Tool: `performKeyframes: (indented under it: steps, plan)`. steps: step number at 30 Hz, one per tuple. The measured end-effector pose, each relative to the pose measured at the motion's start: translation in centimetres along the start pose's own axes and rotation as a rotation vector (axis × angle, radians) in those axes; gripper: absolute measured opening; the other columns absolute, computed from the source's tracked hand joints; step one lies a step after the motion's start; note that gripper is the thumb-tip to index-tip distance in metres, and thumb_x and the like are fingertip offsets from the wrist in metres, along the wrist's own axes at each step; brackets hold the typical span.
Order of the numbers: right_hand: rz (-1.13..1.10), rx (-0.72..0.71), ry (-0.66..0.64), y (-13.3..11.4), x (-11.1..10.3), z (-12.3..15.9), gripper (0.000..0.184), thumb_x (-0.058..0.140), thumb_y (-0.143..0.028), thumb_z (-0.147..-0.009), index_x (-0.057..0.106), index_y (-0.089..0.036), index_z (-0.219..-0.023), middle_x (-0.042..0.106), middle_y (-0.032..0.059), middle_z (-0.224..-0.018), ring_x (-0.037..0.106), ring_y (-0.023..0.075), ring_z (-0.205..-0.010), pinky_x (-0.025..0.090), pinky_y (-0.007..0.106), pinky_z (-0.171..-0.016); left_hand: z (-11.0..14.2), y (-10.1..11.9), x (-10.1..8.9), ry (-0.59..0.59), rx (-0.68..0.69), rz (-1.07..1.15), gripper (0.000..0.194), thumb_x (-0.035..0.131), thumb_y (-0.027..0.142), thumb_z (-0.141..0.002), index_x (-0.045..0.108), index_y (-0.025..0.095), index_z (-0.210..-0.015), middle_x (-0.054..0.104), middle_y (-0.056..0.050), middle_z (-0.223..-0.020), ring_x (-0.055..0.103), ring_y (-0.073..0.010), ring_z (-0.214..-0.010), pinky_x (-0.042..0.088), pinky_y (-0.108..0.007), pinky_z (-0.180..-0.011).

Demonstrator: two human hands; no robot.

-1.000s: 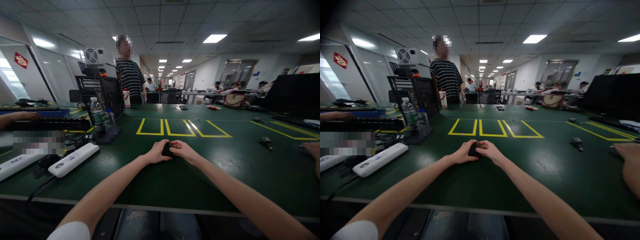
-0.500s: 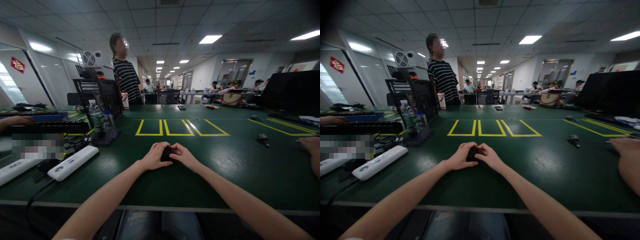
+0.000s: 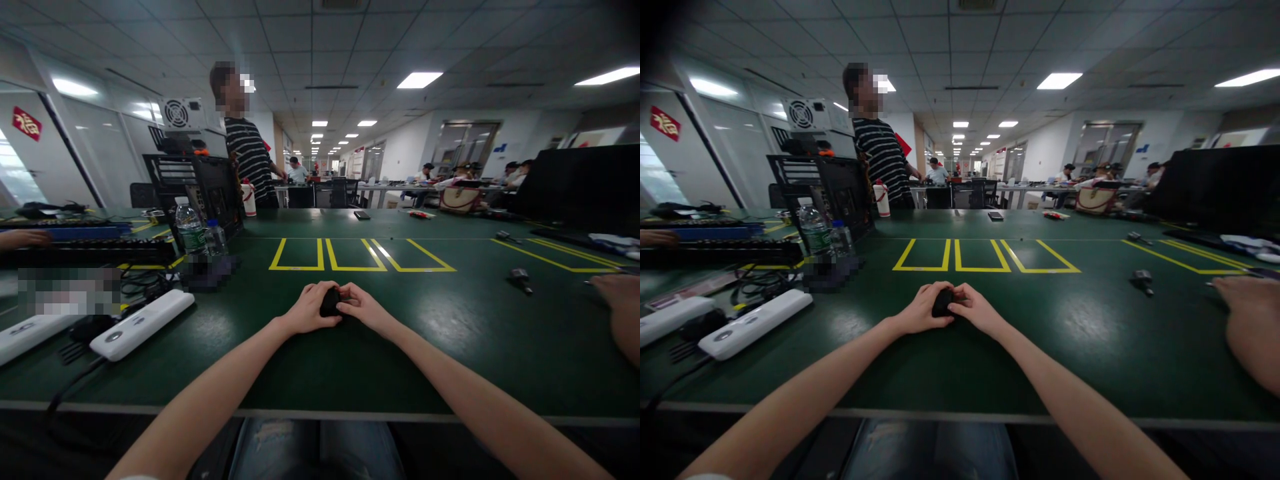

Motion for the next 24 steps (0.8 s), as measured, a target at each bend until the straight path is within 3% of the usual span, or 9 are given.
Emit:
performKeyframes:
  steps: [9,14,18,24]
  plan:
    - [-0.023,-0.028,-0.028,0.06,-0.14,-0.13,0.034,0.065,-0.026,-0.062,0.047,-0.02,-0.09,0.053,0.0011,-0.094,0.054,0.0157,-0.088,0.041,0.036,-0.082,0.0,0.24,-0.09,-0.007,-0.019,-0.003,0.06,0.058,0.036,-0.066,0.029,0.024,-0.116,0.045,-0.004,-0.111,0.043,-0.0204,-0.104,0.025,-0.038,-0.094]
    - [-0.047,0.008,0.038,0.06,-0.04,-0.3,0.024,0.056,-0.036,-0.069,0.049,-0.02,-0.085,0.054,0.0002,-0.086,0.053,0.0146,-0.083,0.044,0.034,-0.075,0.01,0.2,-0.08,0.002,0.003,0.0,0.063,0.059,0.036,-0.065,0.028,0.023,-0.118,0.044,-0.005,-0.112,0.042,-0.0202,-0.106,0.024,-0.037,-0.095]
    - [-0.057,0.068,0.077,0.6,-0.06,-0.6,0.026,0.057,-0.036,-0.069,0.049,-0.019,-0.086,0.053,0.001,-0.087,0.051,0.015,-0.085,0.044,0.033,-0.075,0.0,0.21,-0.16,-0.005,-0.002,0.006,0.062,0.058,0.037,-0.066,0.027,0.023,-0.118,0.045,-0.005,-0.112,0.043,-0.02,-0.105,0.024,-0.038,-0.095]
    - [-0.056,0.1,0.007,0.67,-0.09,-0.66,0.026,0.054,-0.036,-0.072,0.05,-0.018,-0.089,0.054,0.0027,-0.092,0.051,0.0159,-0.089,0.042,0.034,-0.08,-0.03,0.24,-0.25,-0.011,-0.011,0.012,0.061,0.058,0.038,-0.066,0.028,0.023,-0.118,0.045,-0.005,-0.112,0.042,-0.0202,-0.106,0.023,-0.038,-0.096]
Point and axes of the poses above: each hand's wrist, its own z-axis away from the middle knuckle, its own x-axis out of the palm, y = z × x, the point moved 2 cm from there along -z, towards the middle knuckle
